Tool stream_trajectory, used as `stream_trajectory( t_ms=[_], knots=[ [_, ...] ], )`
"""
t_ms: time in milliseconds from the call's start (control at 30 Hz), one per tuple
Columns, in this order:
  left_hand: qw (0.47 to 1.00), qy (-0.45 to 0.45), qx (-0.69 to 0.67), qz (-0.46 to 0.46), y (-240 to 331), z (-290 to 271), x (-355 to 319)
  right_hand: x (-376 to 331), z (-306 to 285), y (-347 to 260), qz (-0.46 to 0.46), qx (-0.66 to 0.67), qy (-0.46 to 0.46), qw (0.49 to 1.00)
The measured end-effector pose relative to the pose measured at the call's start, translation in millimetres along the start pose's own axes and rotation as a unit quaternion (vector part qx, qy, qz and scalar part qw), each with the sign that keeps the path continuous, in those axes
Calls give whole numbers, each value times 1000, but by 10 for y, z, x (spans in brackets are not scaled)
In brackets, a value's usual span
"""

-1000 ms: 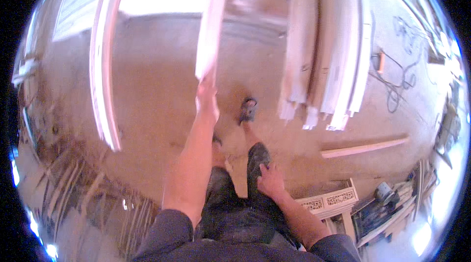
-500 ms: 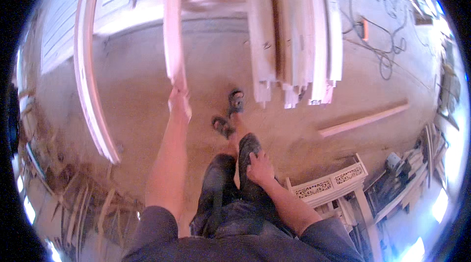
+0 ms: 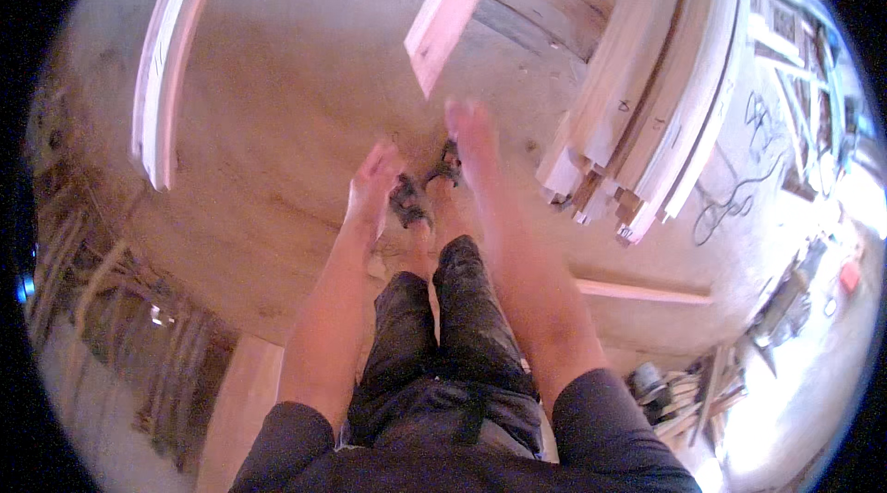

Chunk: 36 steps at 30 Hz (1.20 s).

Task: The person uses an angle grinder to smooth the edges of a wooden plank, then assembles a wooden door frame by fitting planks into grooves and tapping them with a hammer. The person also handles small wooden blocks and aligns them with the frame.

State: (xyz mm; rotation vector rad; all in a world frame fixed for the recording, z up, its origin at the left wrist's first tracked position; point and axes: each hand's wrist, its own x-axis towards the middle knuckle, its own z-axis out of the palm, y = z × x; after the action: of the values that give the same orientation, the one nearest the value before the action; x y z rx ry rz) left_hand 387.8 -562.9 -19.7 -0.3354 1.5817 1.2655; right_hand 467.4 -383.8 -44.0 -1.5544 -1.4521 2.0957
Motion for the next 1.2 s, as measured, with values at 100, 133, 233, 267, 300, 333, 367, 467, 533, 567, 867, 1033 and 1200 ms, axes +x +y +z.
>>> stream_trajectory(
  t_ms=[100, 133, 233, 267, 300, 333, 367, 467, 533, 567, 867, 1033, 1200],
  knots=[
    [994, 63, -84, -11, -942, -676, -108, 658, 234, -686, 19, -10, -53, 998],
    [990, 85, -110, -25, -1350, -883, -129, 943, 260, -797, 1, -60, -73, 996],
    [970, 161, -165, -78, -1959, -1147, -498, 1270, 592, -1036, -40, -25, 61, 997],
    [962, 191, -176, -80, -2065, -1156, -632, 1309, 584, -996, -61, -93, 90, 990],
    [955, 218, -185, -81, -2162, -1118, -713, 1365, 502, -943, -86, -158, 122, 976],
    [951, 213, -193, -114, -2282, -1069, -787, 1407, 478, -920, -111, -221, 149, 957],
    [944, 215, -202, -149, -2430, -1026, -894, 1373, 587, -913, -74, -211, 159, 962],
    [936, 162, -270, -157, -2803, -643, -875, 1279, 628, -907, -21, -141, 134, 981],
    [910, 147, -376, -98, -2952, -254, -652, 1359, 341, -851, -50, -47, 17, 997],
    [876, 166, -450, -55, -2929, -20, -533, 1325, 283, -806, -24, 1, -24, 999],
    [957, 22, -284, 62, -465, 892, 560, 1310, -316, -554, -4, 192, -235, 953],
    [958, 37, -273, 84, -148, 1178, 918, 1311, -277, -523, 1, 202, -256, 945],
    [927, 19, -368, 76, 95, 1287, 987, 1297, -270, -521, -8, 189, -261, 946]
  ],
)
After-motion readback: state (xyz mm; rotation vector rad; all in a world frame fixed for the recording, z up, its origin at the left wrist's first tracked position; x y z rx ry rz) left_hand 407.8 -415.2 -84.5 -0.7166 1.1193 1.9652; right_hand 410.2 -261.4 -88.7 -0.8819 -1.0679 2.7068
